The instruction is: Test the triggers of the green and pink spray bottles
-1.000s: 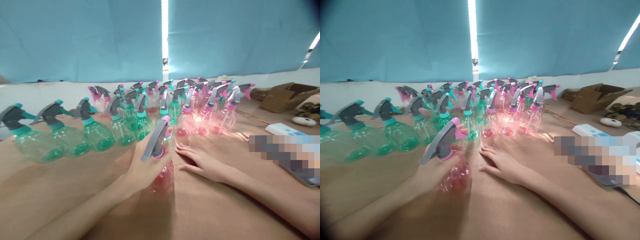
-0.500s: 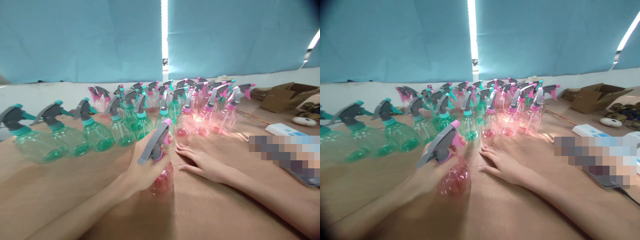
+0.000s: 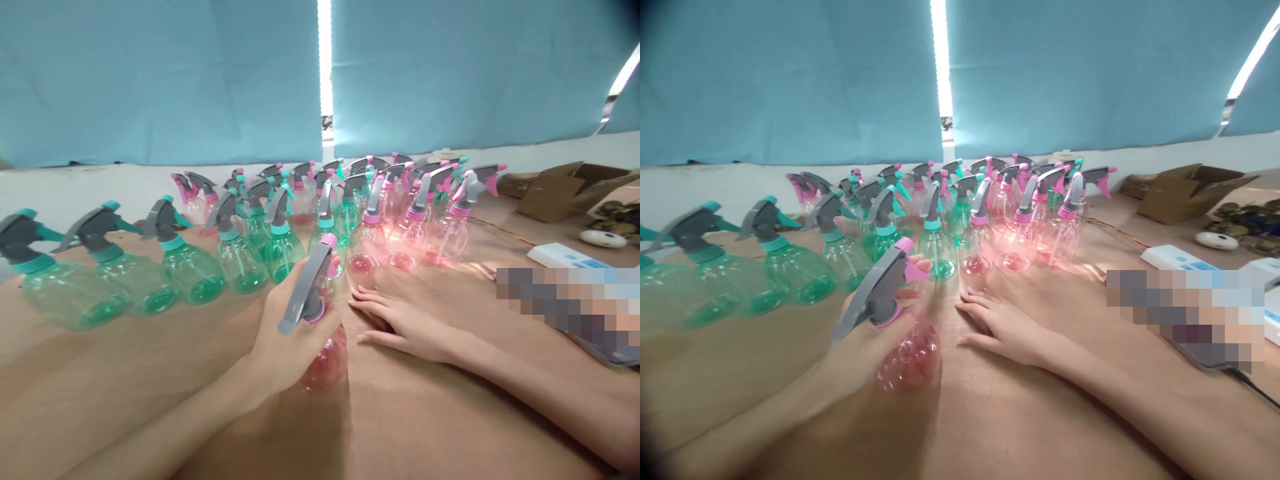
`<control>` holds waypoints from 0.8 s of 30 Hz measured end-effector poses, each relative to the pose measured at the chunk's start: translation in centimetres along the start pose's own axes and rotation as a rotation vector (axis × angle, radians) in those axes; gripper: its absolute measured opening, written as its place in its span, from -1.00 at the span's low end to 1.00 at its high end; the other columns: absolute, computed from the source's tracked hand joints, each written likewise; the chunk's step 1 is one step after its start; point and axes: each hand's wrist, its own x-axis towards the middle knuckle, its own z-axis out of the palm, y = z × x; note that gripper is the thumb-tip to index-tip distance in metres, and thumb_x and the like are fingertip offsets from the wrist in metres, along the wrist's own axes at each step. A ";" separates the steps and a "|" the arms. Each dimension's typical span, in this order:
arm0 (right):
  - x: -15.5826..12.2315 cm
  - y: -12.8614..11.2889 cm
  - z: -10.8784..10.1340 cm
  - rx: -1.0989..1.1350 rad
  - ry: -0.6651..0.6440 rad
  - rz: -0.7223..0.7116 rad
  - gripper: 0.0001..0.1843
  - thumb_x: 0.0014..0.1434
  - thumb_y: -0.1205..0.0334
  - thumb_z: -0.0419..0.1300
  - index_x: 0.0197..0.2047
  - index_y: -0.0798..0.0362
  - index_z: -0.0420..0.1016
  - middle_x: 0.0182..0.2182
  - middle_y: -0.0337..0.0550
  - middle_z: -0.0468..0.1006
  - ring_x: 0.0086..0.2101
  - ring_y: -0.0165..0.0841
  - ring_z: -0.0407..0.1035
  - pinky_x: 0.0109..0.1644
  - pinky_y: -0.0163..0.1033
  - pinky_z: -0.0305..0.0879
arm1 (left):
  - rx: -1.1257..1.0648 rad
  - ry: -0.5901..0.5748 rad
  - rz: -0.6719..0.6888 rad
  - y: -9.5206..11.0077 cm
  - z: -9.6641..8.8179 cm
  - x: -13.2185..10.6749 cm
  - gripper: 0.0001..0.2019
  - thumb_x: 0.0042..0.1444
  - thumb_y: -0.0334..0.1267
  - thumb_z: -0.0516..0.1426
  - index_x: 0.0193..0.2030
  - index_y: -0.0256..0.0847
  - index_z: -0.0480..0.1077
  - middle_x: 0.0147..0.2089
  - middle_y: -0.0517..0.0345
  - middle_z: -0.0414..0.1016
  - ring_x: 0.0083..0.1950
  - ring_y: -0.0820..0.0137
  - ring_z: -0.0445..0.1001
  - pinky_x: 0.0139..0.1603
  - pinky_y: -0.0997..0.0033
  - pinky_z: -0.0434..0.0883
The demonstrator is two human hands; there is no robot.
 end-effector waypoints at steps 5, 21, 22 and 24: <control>-1.0 -1.3 -0.8 0.144 -0.016 -0.011 -0.14 0.15 -0.23 0.19 0.38 0.01 0.10 0.32 0.05 0.21 0.26 -0.05 0.15 0.28 0.08 0.16 | -0.007 0.006 -0.003 0.2 0.1 -0.1 -0.59 0.05 -0.36 0.10 0.08 -0.04 0.35 -0.24 0.23 0.51 -0.33 0.38 0.47 -0.31 0.41 0.42; -7.1 -4.9 -3.4 0.317 0.127 0.049 -0.23 0.18 -0.05 0.25 0.36 -0.10 0.07 0.20 -0.05 0.40 0.15 -0.09 0.32 0.14 -0.02 0.33 | 0.038 -0.012 -0.020 2.2 5.7 1.3 -0.78 0.05 -0.31 0.13 -0.13 -0.09 0.35 -0.46 0.31 0.36 -0.45 0.38 0.36 -0.38 0.39 0.35; -7.3 -4.8 -3.5 0.318 0.154 0.054 -0.24 0.19 -0.03 0.24 0.36 -0.09 0.07 0.20 -0.05 0.40 0.15 -0.09 0.32 0.16 -0.01 0.32 | 0.020 -0.021 -0.016 2.3 6.4 1.5 -0.76 0.05 -0.31 0.13 -0.10 -0.09 0.35 -0.45 0.31 0.37 -0.44 0.38 0.37 -0.38 0.39 0.36; -7.8 -4.4 -3.7 0.298 0.224 0.055 -0.21 0.18 0.00 0.25 0.39 -0.13 0.01 0.21 -0.07 0.38 0.18 -0.06 0.28 0.21 0.04 0.27 | -0.028 -0.049 -0.010 2.5 8.0 2.0 -0.73 0.06 -0.34 0.13 -0.06 -0.09 0.35 -0.36 0.27 0.42 -0.37 0.37 0.43 -0.31 0.37 0.41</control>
